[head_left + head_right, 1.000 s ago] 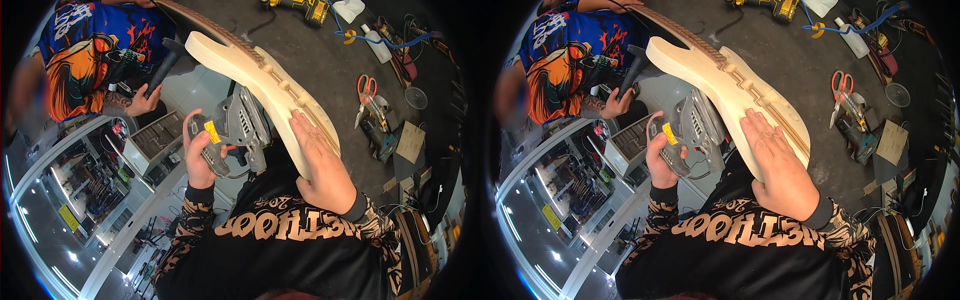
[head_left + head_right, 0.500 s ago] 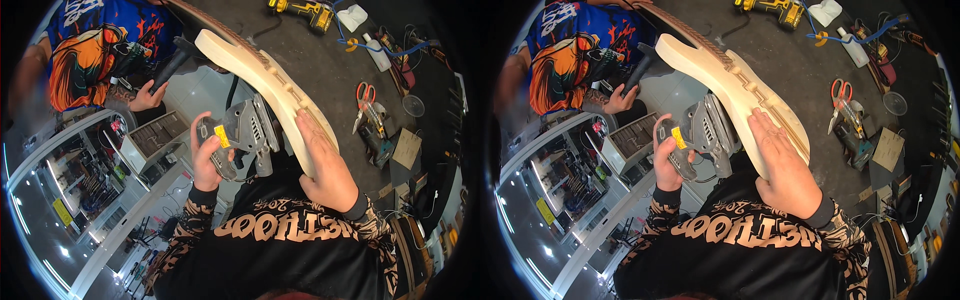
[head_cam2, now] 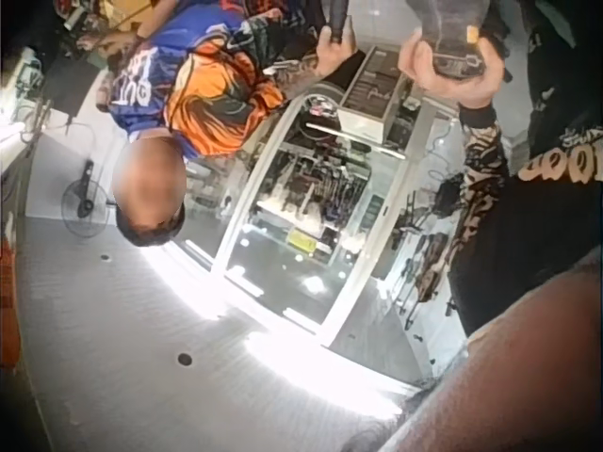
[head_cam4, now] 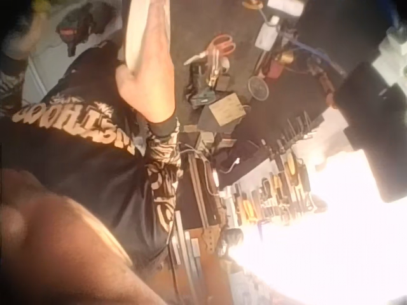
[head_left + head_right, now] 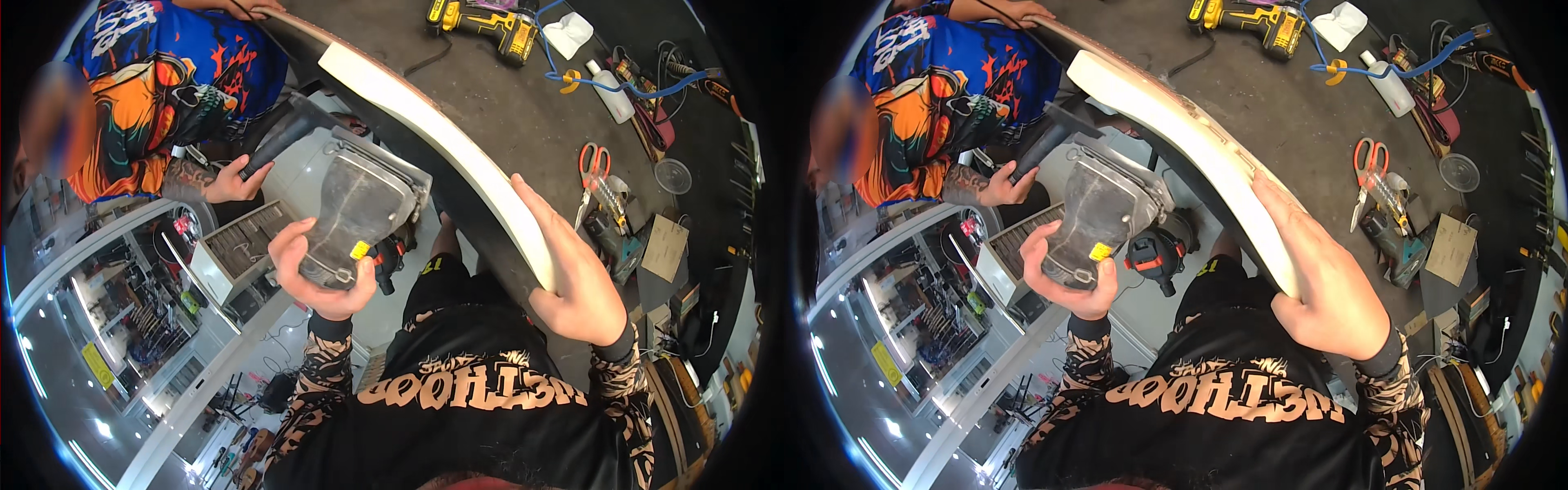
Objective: The person sands the edges and surface of a wooden guitar body using a power sander while another person cleans the dust with a vacuum hose, then brushes the surface by hand.
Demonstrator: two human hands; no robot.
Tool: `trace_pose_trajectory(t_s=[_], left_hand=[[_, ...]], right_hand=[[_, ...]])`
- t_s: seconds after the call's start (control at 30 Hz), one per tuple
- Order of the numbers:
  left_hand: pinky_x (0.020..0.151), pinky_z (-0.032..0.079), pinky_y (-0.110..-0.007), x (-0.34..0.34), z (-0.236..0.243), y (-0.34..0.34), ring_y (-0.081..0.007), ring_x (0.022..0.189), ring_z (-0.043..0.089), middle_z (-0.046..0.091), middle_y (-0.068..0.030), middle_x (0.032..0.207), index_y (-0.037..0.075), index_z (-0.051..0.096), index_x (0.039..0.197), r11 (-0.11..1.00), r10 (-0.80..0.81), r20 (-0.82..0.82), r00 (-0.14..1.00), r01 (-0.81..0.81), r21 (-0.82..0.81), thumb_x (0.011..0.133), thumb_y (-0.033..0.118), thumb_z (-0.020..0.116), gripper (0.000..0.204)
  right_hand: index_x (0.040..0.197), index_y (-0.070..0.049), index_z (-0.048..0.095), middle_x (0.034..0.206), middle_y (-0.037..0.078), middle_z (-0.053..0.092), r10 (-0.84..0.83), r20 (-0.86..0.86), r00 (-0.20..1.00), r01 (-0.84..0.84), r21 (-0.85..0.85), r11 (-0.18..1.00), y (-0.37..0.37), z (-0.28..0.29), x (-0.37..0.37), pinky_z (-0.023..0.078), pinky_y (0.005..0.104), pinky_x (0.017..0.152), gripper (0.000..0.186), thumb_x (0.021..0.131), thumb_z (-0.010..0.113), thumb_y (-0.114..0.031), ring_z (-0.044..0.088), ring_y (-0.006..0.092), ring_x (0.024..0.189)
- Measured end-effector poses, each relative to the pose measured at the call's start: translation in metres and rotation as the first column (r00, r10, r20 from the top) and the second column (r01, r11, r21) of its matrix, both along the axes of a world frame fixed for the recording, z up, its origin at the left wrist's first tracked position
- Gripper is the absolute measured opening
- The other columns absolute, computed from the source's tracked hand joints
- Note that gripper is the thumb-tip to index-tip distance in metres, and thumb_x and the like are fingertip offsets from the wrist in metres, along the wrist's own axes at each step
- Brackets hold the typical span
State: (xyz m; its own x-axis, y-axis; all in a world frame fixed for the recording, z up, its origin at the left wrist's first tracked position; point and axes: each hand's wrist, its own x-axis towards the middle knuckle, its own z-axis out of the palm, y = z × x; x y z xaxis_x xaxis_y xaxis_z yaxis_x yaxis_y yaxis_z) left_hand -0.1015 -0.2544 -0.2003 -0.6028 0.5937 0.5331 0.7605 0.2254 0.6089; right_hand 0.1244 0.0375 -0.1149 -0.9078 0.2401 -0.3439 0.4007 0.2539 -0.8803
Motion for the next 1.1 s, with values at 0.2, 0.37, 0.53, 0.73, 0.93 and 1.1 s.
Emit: trace_pose_trajectory(t_s=[0.2,0.37,0.53,0.73,0.93,1.1], left_hand=[[0.101,0.058,-0.046,-0.008,-0.016,0.021,-0.0345,0.124,0.063,0.057,-0.0259,0.141,0.013,0.040,0.158,0.986,-0.158,-0.048,0.986,0.155,-0.058,0.084,0.027,0.092,0.092],[0.084,0.065,-0.039,-0.003,-0.042,0.044,-0.0321,0.107,0.068,0.058,-0.0266,0.137,0.016,0.044,0.156,0.969,-0.189,0.003,0.982,0.186,0.162,0.079,0.024,0.092,0.091],[0.092,0.064,-0.041,0.004,-0.051,0.048,-0.0335,0.118,0.064,0.051,-0.0279,0.145,0.020,0.031,0.165,0.965,-0.220,0.050,0.974,0.210,0.155,0.089,0.033,0.089,0.097],[0.095,0.063,-0.043,-0.006,-0.052,0.049,-0.0346,0.121,0.062,0.049,-0.0263,0.143,0.019,0.028,0.166,0.971,-0.218,0.067,0.974,0.209,0.113,0.090,0.033,0.088,0.097],[0.089,0.065,-0.042,-0.016,-0.053,0.052,-0.0338,0.120,0.061,0.053,-0.0256,0.139,0.017,0.035,0.156,0.990,-0.098,-0.031,0.995,0.100,0.098,0.085,0.031,0.090,0.091],[0.098,0.064,-0.047,-0.029,-0.055,0.050,-0.0357,0.122,0.062,0.048,-0.0256,0.148,0.015,0.026,0.165,0.999,-0.034,-0.083,0.996,0.038,0.040,0.094,0.033,0.085,0.094]], right_hand=[[0.179,0.003,0.032,0.185,0.025,0.038,0.017,-0.009,1.000,-0.017,0.014,1.000,0.008,-0.013,-0.006,0.029,0.0462,0.140,0.118,0.064,0.057,0.007,0.038,0.0415,0.172],[0.179,0.003,0.033,0.185,0.025,0.038,0.031,-0.016,0.999,-0.031,0.029,0.999,0.011,-0.022,-0.011,0.029,0.0459,0.141,0.120,0.062,0.058,0.008,0.037,0.0412,0.172],[0.179,0.002,0.032,0.185,0.026,0.036,0.046,-0.015,0.999,-0.046,-0.003,0.999,0.016,-0.026,-0.012,0.029,0.0463,0.141,0.120,0.062,0.058,0.008,0.036,0.0424,0.172],[0.179,-0.001,0.032,0.183,0.028,0.037,0.080,-0.017,0.997,-0.080,0.023,0.997,0.021,-0.028,-0.015,0.032,0.0477,0.141,0.117,0.067,0.065,0.005,0.036,0.0425,0.172],[0.179,0.001,0.032,0.184,0.027,0.037,0.081,-0.012,0.997,-0.081,0.025,0.996,0.021,-0.028,-0.014,0.033,0.0495,0.140,0.119,0.063,0.063,0.006,0.038,0.0450,0.170],[0.179,0.001,0.032,0.184,0.028,0.037,0.080,-0.004,0.997,-0.080,0.017,0.997,0.021,-0.026,-0.015,0.033,0.0496,0.140,0.119,0.063,0.063,0.006,0.037,0.0452,0.171]])
